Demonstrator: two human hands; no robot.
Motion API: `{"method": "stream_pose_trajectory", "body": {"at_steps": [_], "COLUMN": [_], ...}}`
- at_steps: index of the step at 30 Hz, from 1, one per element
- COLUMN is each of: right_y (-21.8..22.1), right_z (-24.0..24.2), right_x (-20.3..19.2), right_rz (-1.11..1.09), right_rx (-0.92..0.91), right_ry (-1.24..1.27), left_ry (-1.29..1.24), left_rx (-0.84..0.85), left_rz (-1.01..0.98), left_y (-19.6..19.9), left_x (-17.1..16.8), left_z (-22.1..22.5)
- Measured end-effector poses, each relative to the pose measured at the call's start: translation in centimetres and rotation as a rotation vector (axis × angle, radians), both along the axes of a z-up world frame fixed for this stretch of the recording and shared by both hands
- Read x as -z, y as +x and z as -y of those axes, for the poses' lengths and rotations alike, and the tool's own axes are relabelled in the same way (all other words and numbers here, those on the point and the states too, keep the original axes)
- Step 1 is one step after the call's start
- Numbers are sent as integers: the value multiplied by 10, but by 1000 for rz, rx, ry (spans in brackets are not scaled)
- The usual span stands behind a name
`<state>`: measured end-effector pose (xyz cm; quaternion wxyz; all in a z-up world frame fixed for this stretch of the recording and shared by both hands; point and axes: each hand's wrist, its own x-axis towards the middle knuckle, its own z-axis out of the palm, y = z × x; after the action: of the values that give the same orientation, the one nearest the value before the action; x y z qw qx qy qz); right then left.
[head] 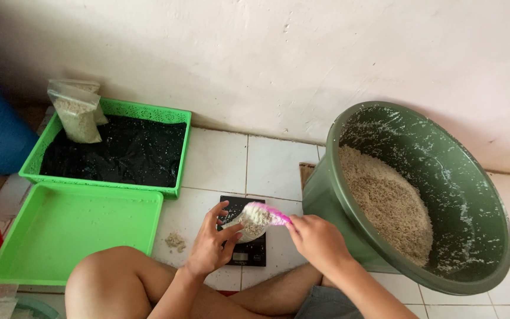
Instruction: Manually scooping granular material into small plastic bags and weighing them on a digital scale.
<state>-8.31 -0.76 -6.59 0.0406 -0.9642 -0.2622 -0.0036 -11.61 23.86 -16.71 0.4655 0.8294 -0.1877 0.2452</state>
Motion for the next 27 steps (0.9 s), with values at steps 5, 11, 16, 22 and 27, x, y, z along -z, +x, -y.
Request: {"method": "stream_pose_trajectory", "body": {"at_steps": [5, 11, 16, 22, 27], "right_y": [-19, -15, -8, 38, 93], "right_z": [-16, -6, 26, 116, 200], "right_x": [2, -19, -86, -131, -65], "right_rz": [293, 216, -35, -83, -66], "right_rx": [-226, -143, 233, 707, 842], "right_ry": [-240, -186, 200, 330, -279], "left_ry": [-27, -44, -312, -420, -337], "left_rx": [-34, -39, -67, -304, -546], "left_rz": [-28, -105, -104, -397, -801], "left_y": [-1, 1, 2, 22, 30], "left_x": [0, 5, 11, 84, 75], "left_z": [1, 0, 1, -6, -11]}}
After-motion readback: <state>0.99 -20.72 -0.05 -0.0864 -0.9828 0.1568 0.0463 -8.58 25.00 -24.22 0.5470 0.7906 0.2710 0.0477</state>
